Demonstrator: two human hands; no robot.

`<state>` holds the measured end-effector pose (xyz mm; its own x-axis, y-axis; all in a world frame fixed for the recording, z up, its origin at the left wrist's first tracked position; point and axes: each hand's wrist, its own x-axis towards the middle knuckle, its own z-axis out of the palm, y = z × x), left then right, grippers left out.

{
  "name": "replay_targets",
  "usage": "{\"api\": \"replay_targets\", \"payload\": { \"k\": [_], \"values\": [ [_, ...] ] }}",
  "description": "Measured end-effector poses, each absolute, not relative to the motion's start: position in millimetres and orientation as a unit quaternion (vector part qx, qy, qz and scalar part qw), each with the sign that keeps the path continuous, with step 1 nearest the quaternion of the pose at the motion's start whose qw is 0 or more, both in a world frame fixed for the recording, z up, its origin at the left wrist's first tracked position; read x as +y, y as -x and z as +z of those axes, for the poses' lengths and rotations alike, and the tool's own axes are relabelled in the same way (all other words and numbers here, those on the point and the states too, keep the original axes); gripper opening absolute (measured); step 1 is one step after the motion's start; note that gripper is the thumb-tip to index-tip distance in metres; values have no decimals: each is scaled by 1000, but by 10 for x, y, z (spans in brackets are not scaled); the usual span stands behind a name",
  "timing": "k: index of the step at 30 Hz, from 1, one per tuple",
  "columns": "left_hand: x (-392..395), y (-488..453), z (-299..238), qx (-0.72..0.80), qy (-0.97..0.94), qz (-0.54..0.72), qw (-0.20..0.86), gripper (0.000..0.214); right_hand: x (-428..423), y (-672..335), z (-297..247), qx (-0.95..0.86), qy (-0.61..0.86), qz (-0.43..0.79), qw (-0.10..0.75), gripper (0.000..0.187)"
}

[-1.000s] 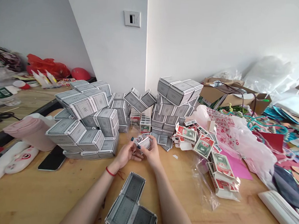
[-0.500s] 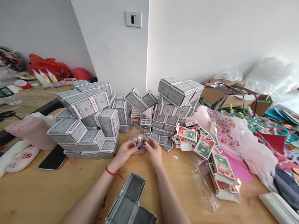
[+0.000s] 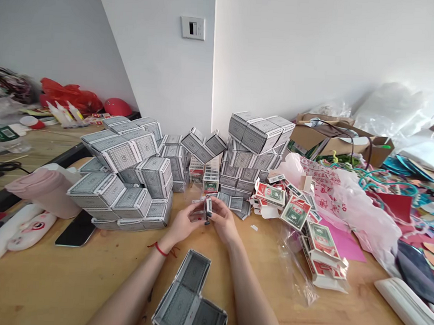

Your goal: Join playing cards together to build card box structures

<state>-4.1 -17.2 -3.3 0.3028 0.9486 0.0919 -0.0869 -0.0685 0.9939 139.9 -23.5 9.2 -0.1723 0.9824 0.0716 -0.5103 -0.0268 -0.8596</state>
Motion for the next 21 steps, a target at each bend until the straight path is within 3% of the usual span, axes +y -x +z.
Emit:
{"api": "replay_targets", "payload": {
  "k": [15,21],
  "values": [
    [-171,41,-43,373,-608,439,545,54,-232,-1437,105,-379,252,693,559,49],
    [-169,31,-80,398,-636,466,468,53,-204,-1431,47,-361,249,704,558,47]
  ]
}}
